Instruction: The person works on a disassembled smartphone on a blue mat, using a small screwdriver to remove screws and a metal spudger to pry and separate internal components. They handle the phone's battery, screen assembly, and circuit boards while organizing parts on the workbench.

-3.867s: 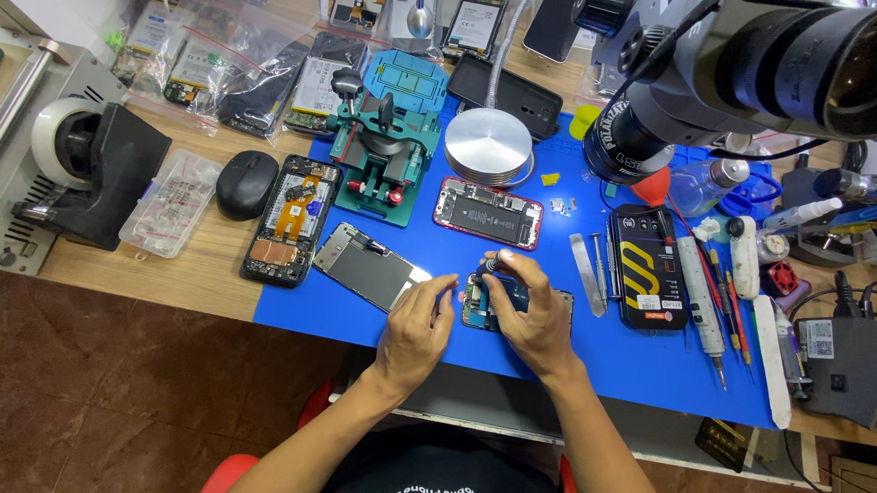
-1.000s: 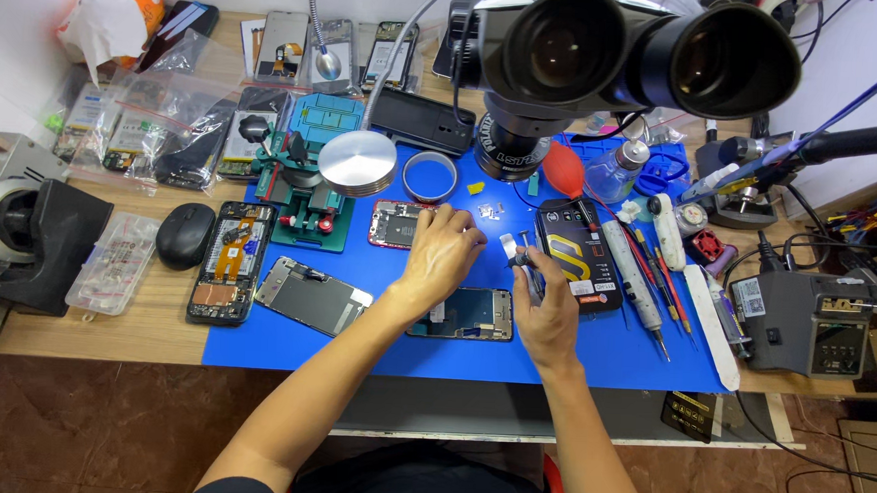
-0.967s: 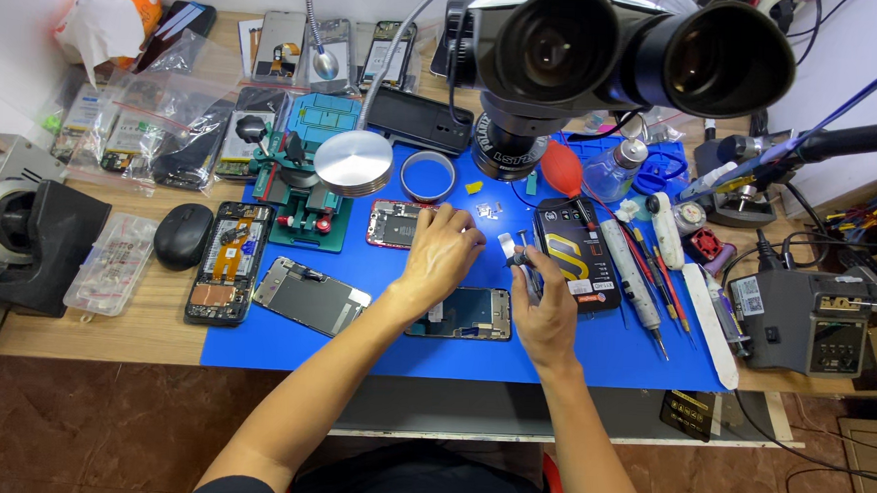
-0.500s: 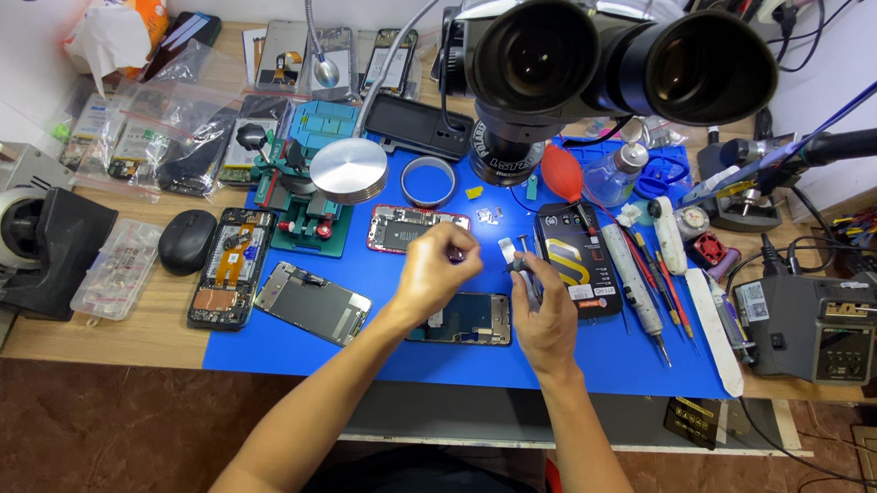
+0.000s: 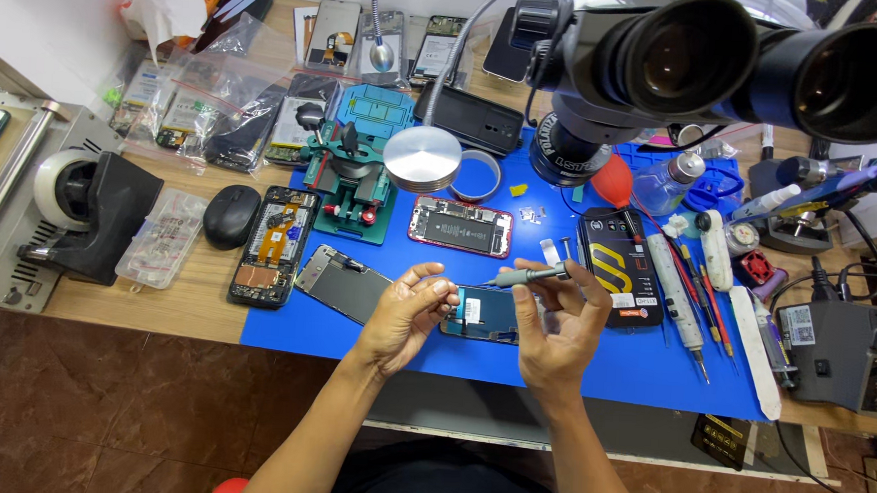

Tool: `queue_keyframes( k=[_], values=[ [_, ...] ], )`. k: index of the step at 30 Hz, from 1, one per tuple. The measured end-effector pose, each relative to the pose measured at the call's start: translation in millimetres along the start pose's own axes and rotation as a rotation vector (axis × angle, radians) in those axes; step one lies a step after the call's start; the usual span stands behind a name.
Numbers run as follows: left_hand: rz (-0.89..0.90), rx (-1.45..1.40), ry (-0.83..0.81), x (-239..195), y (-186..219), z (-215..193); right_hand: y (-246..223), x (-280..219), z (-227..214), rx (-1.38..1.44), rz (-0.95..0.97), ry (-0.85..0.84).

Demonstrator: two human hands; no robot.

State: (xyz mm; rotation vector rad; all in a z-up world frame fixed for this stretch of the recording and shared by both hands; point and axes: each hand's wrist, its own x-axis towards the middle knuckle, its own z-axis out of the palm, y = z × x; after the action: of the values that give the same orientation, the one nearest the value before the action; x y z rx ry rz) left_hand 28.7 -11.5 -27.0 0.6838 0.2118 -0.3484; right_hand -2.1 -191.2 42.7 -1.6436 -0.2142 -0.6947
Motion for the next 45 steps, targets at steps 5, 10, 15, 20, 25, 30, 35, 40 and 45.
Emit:
queue_keyframes(
  k=[5, 10, 15, 20, 25, 30, 35, 40, 45],
  values=[
    [-0.032, -0.064, -0.024, -2.9, -0.9, -8.3, -7.1, -4.4, 15.4, 0.041, 0.005, -0.027],
    [-0.040, -0.099, -0.043, -4.1, -0.2, -11.2, -7.1, -9.7, 24.5, 0.046, 0.013, -0.030],
    [-0.065, -0.153, -0.055, -3.0, -1.7, -14.8, -4.9, -12.3, 28.5, 0.039, -0.008, -0.026],
    [-0.083, -0.179, -0.068, -6.6, 3.2, -10.0, -10.0, -10.4, 29.6, 0.029, -0.032, -0.024],
    [-0.092, -0.201, -0.078, -6.4, 2.4, -9.4, -10.3, -10.0, 30.0, 0.027, -0.039, -0.023],
    [-0.110, -0.233, -0.068, -7.5, -0.5, -10.8, -10.6, -9.6, 31.4, 0.024, -0.055, -0.020],
    [-0.112, -0.246, -0.069, -5.8, -3.9, -12.3, -7.2, -11.9, 33.0, 0.035, -0.071, -0.011],
    [-0.104, -0.267, -0.061, -7.9, -2.9, -7.2, -6.0, -13.1, 33.3, 0.013, -0.110, -0.016],
    [-0.088, -0.287, -0.036, -8.8, -3.5, -3.9, -7.6, -13.4, 35.7, -0.017, -0.195, -0.038]
  ],
)
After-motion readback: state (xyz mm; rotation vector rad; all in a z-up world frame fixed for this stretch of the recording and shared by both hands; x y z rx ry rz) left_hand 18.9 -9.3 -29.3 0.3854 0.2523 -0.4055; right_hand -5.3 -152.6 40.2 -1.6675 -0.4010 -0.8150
